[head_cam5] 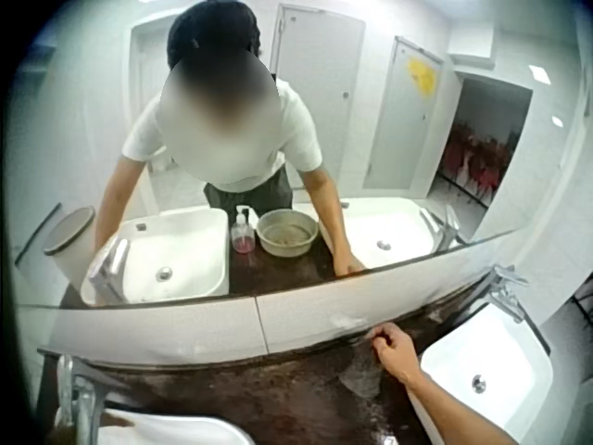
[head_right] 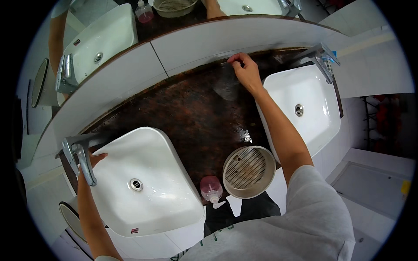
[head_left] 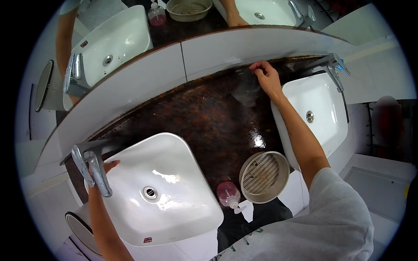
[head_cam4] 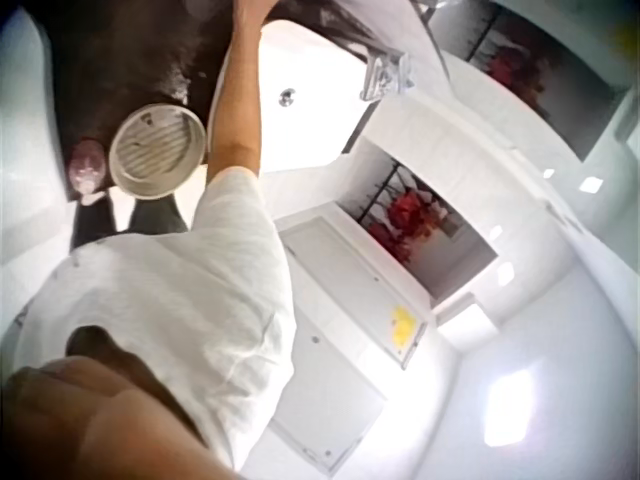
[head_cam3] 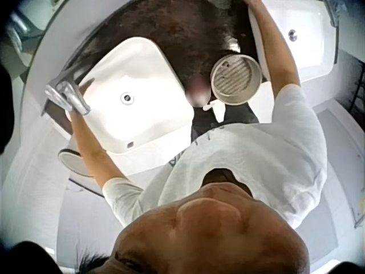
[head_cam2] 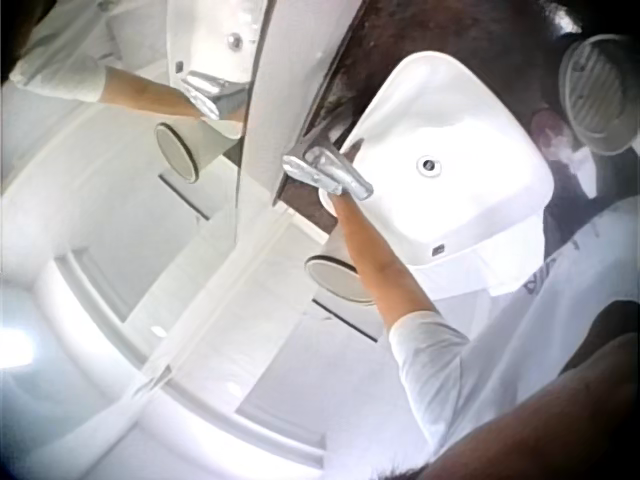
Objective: The person cleans a bathroom sink and countertop using a cloth and a cleaning wipe. They wipe the dark countertop surface, the white sink basin, and the faucet, then rinse the cloth under running water and continue wiping the surfaces.
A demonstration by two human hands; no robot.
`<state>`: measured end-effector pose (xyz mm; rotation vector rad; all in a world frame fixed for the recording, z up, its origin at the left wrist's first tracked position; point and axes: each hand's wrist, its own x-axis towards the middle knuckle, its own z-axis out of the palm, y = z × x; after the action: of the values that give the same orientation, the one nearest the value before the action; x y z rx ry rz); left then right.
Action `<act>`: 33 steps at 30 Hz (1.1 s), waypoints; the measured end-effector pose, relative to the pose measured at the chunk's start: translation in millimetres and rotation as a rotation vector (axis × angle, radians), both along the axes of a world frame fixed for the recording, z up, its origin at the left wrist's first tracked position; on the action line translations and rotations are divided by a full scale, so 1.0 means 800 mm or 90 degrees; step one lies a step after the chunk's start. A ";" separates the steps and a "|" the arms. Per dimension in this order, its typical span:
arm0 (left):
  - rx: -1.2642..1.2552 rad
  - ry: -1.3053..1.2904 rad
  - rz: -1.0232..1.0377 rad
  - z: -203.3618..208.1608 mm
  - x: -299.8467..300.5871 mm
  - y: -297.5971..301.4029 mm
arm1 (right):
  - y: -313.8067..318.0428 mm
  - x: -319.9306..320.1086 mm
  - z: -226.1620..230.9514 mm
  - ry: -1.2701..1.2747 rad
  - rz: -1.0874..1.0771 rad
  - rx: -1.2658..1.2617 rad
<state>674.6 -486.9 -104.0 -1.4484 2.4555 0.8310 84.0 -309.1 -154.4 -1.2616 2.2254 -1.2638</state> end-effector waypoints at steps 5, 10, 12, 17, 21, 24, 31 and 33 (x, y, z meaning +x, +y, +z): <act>0.029 -0.053 0.062 -0.005 -0.003 -0.004 | 0.020 -0.040 -0.105 0.440 -0.086 0.154; 0.041 -0.094 0.136 -0.032 -0.011 -0.015 | 0.005 0.051 -0.204 0.242 -0.219 0.110; 0.027 0.026 0.117 -0.004 -0.042 0.007 | 0.007 0.114 -0.198 0.213 -0.019 0.002; 0.034 -0.074 0.132 -0.037 0.027 -0.022 | 0.014 0.181 -0.103 -0.119 0.193 0.009; -0.356 -0.166 -0.013 -0.080 0.078 -0.001 | 0.072 0.106 -0.009 -0.174 0.142 0.059; -0.409 -0.088 0.096 -0.013 0.071 0.096 | 0.126 0.008 0.044 -0.127 0.084 -0.041; 0.067 0.223 0.374 0.045 -0.200 0.239 | 0.240 -0.190 0.040 -0.092 -0.090 0.035; 0.055 0.354 0.488 -0.013 -0.250 0.218 | 0.249 -0.216 0.039 -0.108 -0.068 0.029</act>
<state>474.9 -312.5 -114.3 -2.4319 2.0868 1.6408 -88.8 -110.2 -122.9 -0.9906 2.2111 -1.2992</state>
